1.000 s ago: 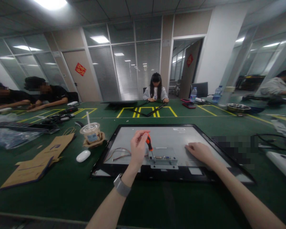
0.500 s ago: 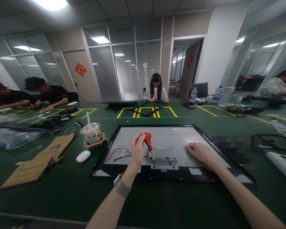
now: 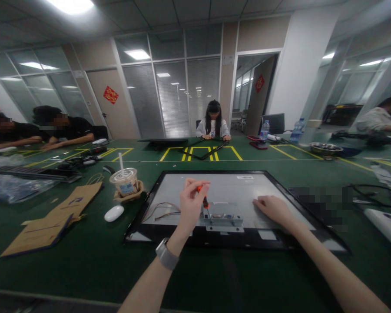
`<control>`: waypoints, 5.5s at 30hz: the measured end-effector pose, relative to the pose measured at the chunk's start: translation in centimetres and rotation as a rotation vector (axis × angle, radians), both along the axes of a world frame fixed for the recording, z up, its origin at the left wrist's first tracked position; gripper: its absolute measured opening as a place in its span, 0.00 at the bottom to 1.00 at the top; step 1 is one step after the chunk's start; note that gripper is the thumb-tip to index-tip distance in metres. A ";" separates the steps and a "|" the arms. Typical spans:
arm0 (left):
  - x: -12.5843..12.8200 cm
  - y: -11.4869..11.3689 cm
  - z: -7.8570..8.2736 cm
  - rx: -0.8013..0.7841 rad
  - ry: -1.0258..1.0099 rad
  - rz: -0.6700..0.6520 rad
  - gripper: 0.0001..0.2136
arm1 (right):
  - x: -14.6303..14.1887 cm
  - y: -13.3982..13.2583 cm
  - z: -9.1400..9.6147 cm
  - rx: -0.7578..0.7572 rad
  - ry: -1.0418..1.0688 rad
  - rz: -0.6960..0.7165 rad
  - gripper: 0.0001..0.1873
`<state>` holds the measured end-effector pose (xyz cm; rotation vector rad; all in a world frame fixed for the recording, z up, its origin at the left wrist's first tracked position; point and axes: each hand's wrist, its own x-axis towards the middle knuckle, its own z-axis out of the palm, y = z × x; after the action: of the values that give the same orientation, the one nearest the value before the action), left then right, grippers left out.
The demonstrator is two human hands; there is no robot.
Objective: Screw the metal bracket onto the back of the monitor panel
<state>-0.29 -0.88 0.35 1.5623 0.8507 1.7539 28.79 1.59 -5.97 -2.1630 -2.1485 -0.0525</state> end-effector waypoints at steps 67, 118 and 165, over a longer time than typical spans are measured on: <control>0.3 -0.1 -0.2 -0.084 -0.001 -0.175 0.12 | -0.1 -0.2 0.2 0.005 0.010 -0.004 0.22; -0.2 0.8 -0.6 -0.065 -0.167 -0.203 0.12 | 0.0 0.0 -0.1 0.019 -0.015 0.005 0.22; -0.2 -0.1 0.2 -0.099 -0.073 -0.088 0.10 | 0.0 -0.1 0.0 0.016 0.002 0.018 0.23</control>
<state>-0.46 -1.01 0.53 1.4408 0.8082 1.6709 28.79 1.53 -5.96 -2.1338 -2.1583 -0.0664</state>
